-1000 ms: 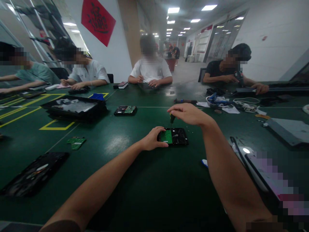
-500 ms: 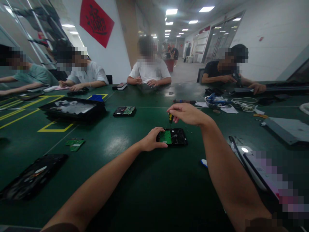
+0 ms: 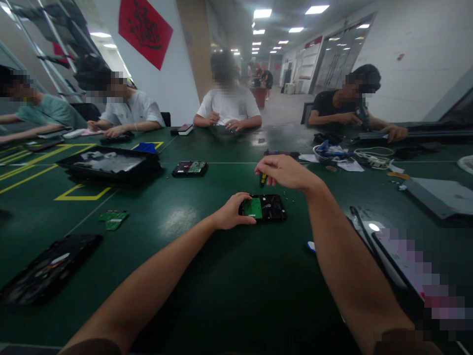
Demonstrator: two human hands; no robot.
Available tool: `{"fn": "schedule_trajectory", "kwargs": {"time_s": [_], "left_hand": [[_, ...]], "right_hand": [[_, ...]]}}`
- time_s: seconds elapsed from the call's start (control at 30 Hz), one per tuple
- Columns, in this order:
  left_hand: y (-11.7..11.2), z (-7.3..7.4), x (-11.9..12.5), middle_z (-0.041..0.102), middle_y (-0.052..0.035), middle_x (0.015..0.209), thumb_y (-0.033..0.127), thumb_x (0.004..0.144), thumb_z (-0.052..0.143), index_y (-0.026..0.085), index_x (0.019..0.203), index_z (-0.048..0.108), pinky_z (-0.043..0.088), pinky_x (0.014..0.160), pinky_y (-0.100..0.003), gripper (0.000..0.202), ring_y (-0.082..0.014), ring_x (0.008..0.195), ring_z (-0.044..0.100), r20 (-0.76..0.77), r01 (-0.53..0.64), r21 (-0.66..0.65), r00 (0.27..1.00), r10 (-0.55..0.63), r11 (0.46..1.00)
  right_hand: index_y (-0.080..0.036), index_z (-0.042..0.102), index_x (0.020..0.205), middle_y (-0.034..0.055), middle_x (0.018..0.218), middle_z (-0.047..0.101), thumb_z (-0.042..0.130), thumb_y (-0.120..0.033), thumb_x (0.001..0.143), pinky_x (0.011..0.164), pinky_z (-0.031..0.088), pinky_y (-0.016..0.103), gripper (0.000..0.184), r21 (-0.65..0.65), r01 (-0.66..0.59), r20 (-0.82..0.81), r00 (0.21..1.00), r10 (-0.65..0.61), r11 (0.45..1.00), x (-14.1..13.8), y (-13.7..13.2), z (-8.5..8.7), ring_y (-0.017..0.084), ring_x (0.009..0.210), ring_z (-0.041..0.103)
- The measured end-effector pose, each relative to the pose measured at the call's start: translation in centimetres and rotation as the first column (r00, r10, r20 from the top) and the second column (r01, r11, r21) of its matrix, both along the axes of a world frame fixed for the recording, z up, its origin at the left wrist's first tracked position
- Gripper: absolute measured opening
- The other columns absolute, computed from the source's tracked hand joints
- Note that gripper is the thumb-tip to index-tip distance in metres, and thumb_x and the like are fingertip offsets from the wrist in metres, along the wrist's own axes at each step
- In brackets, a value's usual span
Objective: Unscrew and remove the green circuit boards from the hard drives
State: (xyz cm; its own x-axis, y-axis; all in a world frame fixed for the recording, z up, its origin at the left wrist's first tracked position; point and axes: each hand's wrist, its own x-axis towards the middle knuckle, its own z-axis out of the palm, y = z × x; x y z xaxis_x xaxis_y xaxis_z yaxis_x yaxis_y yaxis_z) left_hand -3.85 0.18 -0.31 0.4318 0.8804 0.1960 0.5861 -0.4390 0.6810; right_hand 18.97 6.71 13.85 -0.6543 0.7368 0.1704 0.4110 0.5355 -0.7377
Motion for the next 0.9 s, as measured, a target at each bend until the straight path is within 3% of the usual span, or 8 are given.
{"fn": "schedule_trajectory", "kwargs": {"time_s": [0.17, 0.33, 0.47, 0.57, 0.7, 0.77, 0.9], "left_hand": [[0.02, -0.05, -0.08, 0.047, -0.0168, 0.15, 0.058, 0.073, 0.083, 0.02, 0.141, 0.051, 0.037, 0.117, -0.052, 0.084, -0.0347, 0.139, 0.045, 0.0, 0.006, -0.003, 1.0, -0.006, 1.0], [0.0, -0.03, -0.12, 0.046, -0.0153, 0.151, 0.058, 0.073, 0.083, 0.023, 0.142, 0.051, 0.037, 0.117, -0.053, 0.083, -0.0353, 0.14, 0.044, 0.005, 0.001, -0.025, 1.0, -0.001, 1.0], [0.11, -0.09, -0.15, 0.045, -0.0159, 0.151, 0.059, 0.073, 0.083, 0.021, 0.142, 0.05, 0.038, 0.117, -0.052, 0.085, -0.0354, 0.141, 0.043, -0.008, 0.008, -0.03, 1.0, -0.008, 1.0], [0.21, -0.23, -0.18, 0.045, -0.015, 0.151, 0.059, 0.073, 0.083, 0.023, 0.142, 0.05, 0.038, 0.118, -0.053, 0.084, -0.0349, 0.141, 0.043, -0.01, 0.009, -0.022, 1.0, -0.009, 1.0], [0.29, -0.42, -0.19, 0.046, -0.0148, 0.151, 0.058, 0.073, 0.083, 0.023, 0.141, 0.051, 0.038, 0.117, -0.053, 0.083, -0.0345, 0.14, 0.044, 0.0, 0.01, -0.013, 1.0, -0.01, 1.0], [0.29, -0.46, -0.17, 0.047, -0.0149, 0.15, 0.057, 0.073, 0.084, 0.023, 0.14, 0.051, 0.037, 0.118, -0.053, 0.082, -0.0345, 0.14, 0.044, 0.004, 0.01, -0.001, 1.0, -0.01, 1.0], [0.23, -0.41, -0.19, 0.047, -0.0158, 0.15, 0.057, 0.073, 0.083, 0.023, 0.141, 0.051, 0.037, 0.118, -0.053, 0.082, -0.0343, 0.14, 0.045, 0.01, 0.016, 0.007, 1.0, -0.016, 1.0]], "right_hand": [[-0.019, 0.072, 0.114, 0.0052, 0.083, 0.074, 0.056, -0.036, 0.097, 0.062, 0.055, 0.028, 0.029, -0.082, -0.059, -0.013, 0.998, 0.058, 0.995, 0.27, -0.07, 0.23, 0.016, 0.067, 0.068], [-0.019, 0.075, 0.094, 0.0046, 0.086, 0.074, 0.065, -0.037, 0.09, 0.061, 0.048, 0.028, 0.02, 0.075, 0.033, 0.033, 0.999, -0.035, 0.997, 0.31, 0.03, 0.31, 0.015, 0.069, 0.063], [-0.019, 0.072, 0.092, 0.0027, 0.08, 0.071, 0.064, -0.038, 0.092, 0.06, 0.045, 0.028, 0.021, 0.125, 0.086, 0.026, 0.996, -0.09, 0.988, 0.12, 0.13, 0.06, 0.014, 0.063, 0.061], [-0.018, 0.072, 0.094, 0.0036, 0.077, 0.071, 0.057, -0.042, 0.097, 0.059, 0.048, 0.028, 0.028, 0.057, 0.028, 0.002, 1.0, -0.028, 0.998, 0.03, 0.1, -0.04, 0.013, 0.06, 0.062], [-0.017, 0.072, 0.11, 0.0056, 0.076, 0.072, 0.054, -0.038, 0.098, 0.061, 0.053, 0.029, 0.03, -0.097, -0.039, -0.049, 0.998, 0.034, 0.995, 0.1, 0.09, 0.02, 0.016, 0.065, 0.066], [-0.018, 0.072, 0.112, 0.0055, 0.081, 0.073, 0.056, -0.036, 0.096, 0.06, 0.052, 0.028, 0.029, -0.061, -0.042, -0.031, 0.999, 0.04, 0.997, 0.18, 0.17, 0.08, 0.015, 0.066, 0.065], [-0.019, 0.074, 0.095, 0.0049, 0.084, 0.073, 0.063, -0.039, 0.092, 0.06, 0.048, 0.028, 0.023, 0.086, 0.049, 0.016, 0.999, -0.05, 0.995, 0.21, 0.45, -0.03, 0.015, 0.069, 0.063]]}}
